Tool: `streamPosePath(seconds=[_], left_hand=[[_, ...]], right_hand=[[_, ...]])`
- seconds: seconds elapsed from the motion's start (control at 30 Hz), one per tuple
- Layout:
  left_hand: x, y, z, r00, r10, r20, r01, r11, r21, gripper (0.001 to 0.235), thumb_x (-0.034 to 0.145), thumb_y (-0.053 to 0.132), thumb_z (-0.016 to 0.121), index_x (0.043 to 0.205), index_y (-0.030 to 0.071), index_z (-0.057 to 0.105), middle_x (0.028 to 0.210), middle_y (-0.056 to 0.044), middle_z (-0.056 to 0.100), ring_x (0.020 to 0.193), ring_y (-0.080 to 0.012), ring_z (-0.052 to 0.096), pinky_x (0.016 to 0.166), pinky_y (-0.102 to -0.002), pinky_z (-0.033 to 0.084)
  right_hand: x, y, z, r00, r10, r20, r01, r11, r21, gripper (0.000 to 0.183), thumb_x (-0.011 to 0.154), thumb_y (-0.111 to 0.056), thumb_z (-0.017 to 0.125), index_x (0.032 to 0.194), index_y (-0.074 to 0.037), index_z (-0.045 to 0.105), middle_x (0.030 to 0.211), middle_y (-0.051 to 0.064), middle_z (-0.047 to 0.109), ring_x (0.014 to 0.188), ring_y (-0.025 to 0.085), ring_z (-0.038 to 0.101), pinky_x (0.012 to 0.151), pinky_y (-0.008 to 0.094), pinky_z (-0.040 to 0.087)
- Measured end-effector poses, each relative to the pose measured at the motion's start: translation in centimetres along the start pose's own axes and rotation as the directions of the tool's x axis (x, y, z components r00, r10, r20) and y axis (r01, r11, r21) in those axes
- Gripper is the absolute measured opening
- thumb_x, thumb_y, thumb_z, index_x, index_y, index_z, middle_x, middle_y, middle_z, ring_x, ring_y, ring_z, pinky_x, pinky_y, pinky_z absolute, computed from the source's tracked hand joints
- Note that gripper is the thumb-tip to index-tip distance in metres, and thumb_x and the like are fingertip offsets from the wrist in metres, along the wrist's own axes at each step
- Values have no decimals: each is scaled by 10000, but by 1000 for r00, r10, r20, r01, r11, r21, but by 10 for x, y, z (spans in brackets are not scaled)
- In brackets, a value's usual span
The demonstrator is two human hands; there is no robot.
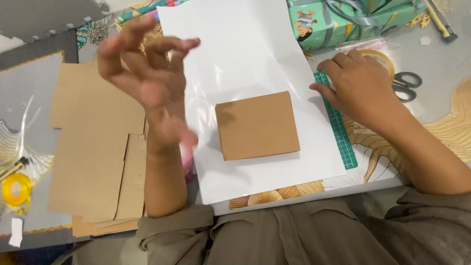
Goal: The person places a small brown box on a sheet of wrapping paper, secures it with tape, and folds the paper around the box. They use scissors to cut tape and smooth the paper to complete the wrapping.
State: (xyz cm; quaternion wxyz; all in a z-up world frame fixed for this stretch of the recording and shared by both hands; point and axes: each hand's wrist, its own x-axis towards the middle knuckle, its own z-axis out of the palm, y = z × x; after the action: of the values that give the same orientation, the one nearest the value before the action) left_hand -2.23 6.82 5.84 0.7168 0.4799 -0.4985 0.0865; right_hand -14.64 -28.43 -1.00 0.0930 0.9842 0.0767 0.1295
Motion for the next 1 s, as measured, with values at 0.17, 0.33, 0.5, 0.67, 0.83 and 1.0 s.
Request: streamPosePath(seconds=[0.17,0.33,0.5,0.67,0.83,1.0], left_hand=[[6,-24,-41,926,-347,-146,346,630,696,656,1167,76,790,1579,216,299,1513,-47,334,1276,-274,580,1185,-406,475],[3,-5,-12,911,-411,30,302,716,630,604,1178,212,748,1559,122,289,1540,-108,324,1355,-285,625,1243,-439,522],[-37,-1,19,739,-504,447,99,737,668,796,1130,601,547,1598,33,243,1600,-187,296,1482,-392,549,1199,-614,546],[-83,-16,26,642,-550,535,-187,564,804,953,842,396,982,1569,105,440,1662,-132,327,1615,-273,305,1327,-632,296],[-82,-19,12,689,-513,513,-37,682,731,1061,868,176,997,1591,186,221,1635,-165,405,1582,-391,436,1340,-638,309],[-92,-24,11,765,-488,419,59,702,710,1079,884,323,998,1596,324,188,1623,-142,408,1527,-417,498,1300,-692,341]], right_hand=[[9,-58,-39,928,-335,-163,361,698,619,815,893,-690,711,1510,-189,533,1567,292,525,1432,471,505,1176,682,410],[9,-80,-21,853,-507,-128,522,820,235,740,881,-699,703,1504,-346,520,1619,150,464,1501,450,448,1070,586,477],[9,-79,-18,838,-497,-226,529,842,108,677,945,-558,732,1517,-251,540,1519,153,594,1435,403,570,1127,547,510],[-45,-108,-35,680,-626,-382,733,599,322,460,1031,-550,720,1260,-158,648,1267,124,696,1174,279,679,1023,463,540],[-94,-118,21,706,-690,-160,696,634,337,362,1063,-451,607,1260,-147,614,1284,133,634,1261,348,608,1046,488,504],[-114,-123,31,655,-754,-52,730,613,303,412,1118,-417,554,1372,-95,594,1338,206,605,1359,456,581,1051,542,524]])
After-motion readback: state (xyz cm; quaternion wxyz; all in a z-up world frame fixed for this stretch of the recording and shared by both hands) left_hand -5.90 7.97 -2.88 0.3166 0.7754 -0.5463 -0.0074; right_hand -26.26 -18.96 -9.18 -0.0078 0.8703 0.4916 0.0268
